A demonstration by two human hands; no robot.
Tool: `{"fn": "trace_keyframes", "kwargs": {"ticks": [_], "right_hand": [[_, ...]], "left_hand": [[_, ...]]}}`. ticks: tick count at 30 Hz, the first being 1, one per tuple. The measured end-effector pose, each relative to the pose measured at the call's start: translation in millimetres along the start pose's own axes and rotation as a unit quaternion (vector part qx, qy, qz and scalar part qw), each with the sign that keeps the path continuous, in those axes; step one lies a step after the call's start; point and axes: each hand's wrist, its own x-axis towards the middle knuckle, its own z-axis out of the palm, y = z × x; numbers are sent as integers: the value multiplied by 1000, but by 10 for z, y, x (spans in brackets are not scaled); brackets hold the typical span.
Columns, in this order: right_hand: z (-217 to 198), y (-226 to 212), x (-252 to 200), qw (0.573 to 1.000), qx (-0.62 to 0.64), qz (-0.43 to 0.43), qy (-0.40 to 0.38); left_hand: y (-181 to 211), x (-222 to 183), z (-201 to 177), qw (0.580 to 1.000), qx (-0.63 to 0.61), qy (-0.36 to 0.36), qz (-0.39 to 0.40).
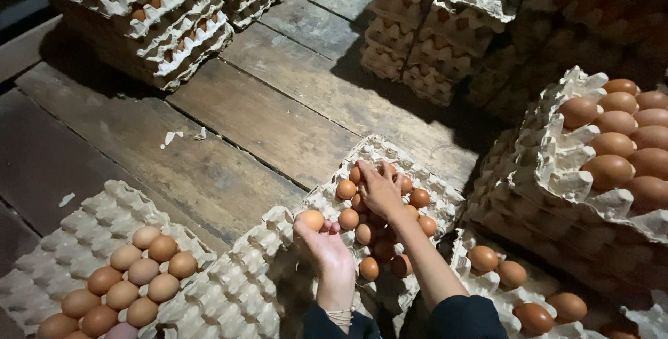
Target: Arranging brown eggs into cardboard egg trays by hand.
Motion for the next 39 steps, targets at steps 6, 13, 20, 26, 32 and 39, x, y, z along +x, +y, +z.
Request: {"fn": "trace_keyframes", "kwargs": {"ticks": [6,13,20,26,32,39], "right_hand": [[122,301,92,988,146,9,47],[-481,292,-191,894,425,-22,143],[-7,209,-23,994,95,-23,44],[-51,-48,-63,994,-10,-71,85],[-16,180,20,989,138,-49,19],[-1161,-352,-626,835,497,-172,-159]], "left_hand": [[-37,23,-131,998,-11,-69,6],[-128,73,-9,996,82,-30,-10],[-99,116,-84,999,31,-17,-25],[-325,422,-197,998,50,-21,-24],[-242,309,-122,995,34,-32,-83],[-168,97,-22,978,-21,-81,-193]]}}
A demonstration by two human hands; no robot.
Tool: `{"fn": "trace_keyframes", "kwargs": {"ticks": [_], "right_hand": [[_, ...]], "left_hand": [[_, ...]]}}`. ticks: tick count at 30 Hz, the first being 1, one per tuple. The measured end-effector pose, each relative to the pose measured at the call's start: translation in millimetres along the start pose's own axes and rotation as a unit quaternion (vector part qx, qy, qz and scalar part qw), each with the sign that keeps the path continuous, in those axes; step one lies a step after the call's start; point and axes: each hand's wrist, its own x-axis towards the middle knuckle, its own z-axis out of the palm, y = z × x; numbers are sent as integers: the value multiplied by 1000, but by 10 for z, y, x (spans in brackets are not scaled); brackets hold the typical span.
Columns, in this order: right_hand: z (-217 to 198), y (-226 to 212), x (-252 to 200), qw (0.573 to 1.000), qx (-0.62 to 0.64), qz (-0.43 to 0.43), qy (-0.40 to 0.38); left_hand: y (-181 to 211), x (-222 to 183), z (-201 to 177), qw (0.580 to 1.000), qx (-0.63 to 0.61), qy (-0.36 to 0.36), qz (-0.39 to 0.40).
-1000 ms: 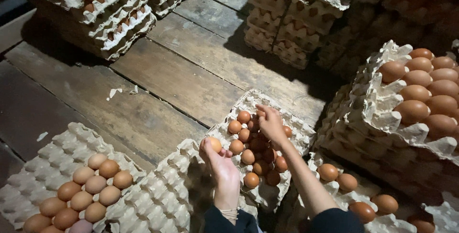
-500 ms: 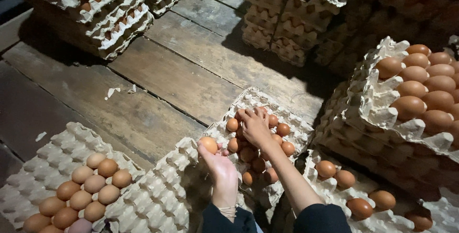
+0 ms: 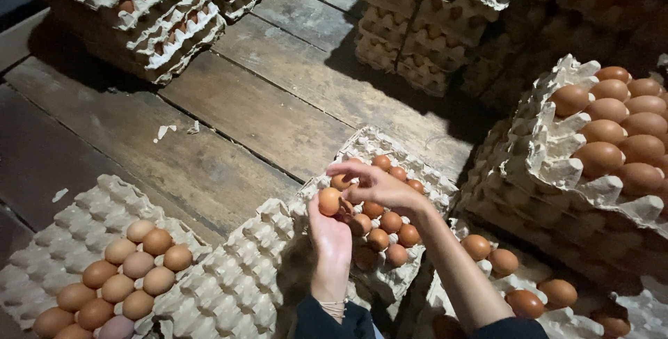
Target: Arranging brown eggs into cardboard egg trays by hand.
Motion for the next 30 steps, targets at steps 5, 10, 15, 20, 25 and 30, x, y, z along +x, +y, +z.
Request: {"fn": "trace_keyframes", "kwargs": {"ticks": [5,10,15,20,25,30], "right_hand": [[167,41,51,993,-108,-8,-47],[295,628,306,993,-96,-23,63],[385,1271,559,938,-314,-36,141],[410,1258,450,893,-425,-59,136],[331,1042,322,890,-427,-90,133],[-12,1281,124,947,-229,-64,216]], "left_hand": [[-9,18,-34,999,23,30,14],[-37,427,-352,990,6,118,77],[38,123,-225,983,65,106,138],[-29,762,-547,976,20,161,143],[15,617,-470,980,-1,150,134],[25,367,-312,982,11,144,124]]}}
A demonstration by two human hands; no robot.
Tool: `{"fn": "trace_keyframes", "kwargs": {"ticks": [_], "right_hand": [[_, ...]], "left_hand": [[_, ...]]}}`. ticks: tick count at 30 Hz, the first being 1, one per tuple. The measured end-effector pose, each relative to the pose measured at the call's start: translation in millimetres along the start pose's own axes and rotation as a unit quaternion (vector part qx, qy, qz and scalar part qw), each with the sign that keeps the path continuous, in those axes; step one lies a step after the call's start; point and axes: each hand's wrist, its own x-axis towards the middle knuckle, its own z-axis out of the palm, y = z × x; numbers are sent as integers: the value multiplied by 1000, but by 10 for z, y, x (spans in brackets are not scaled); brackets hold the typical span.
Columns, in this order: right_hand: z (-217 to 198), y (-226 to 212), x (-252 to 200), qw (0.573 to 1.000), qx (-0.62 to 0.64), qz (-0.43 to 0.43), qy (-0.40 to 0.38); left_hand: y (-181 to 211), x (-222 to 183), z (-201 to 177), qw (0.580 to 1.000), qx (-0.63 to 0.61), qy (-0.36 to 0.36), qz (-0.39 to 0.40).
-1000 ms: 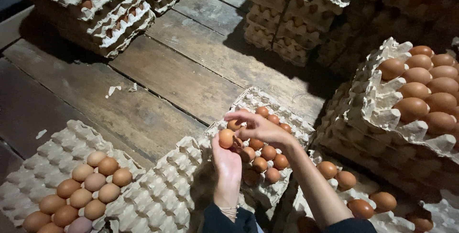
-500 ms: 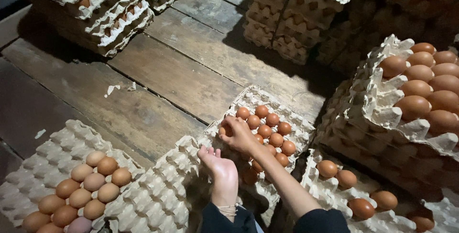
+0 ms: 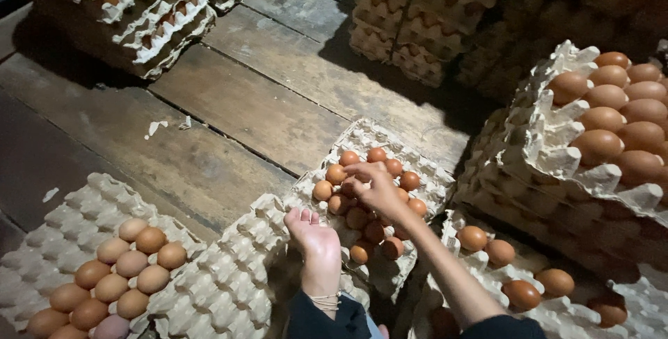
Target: Arranging brown eggs into cardboard egg trays by hand.
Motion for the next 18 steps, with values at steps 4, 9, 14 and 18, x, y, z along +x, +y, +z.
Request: {"fn": "trace_keyframes", "kwargs": {"ticks": [4,9,14,18], "right_hand": [[-747,-474,-323,991,115,68,6],[-1400,-372,-1014,953,203,217,63],[-1911,-379,-1823,937,178,262,146],[-2109,-272,-2366,891,233,335,200]], "left_hand": [[-95,243,-79,1000,13,-25,7],[-77,-64,46,988,102,-113,24],[-22,-796,89,952,189,-209,118],[-166,-904,-71,889,266,-340,155]]}}
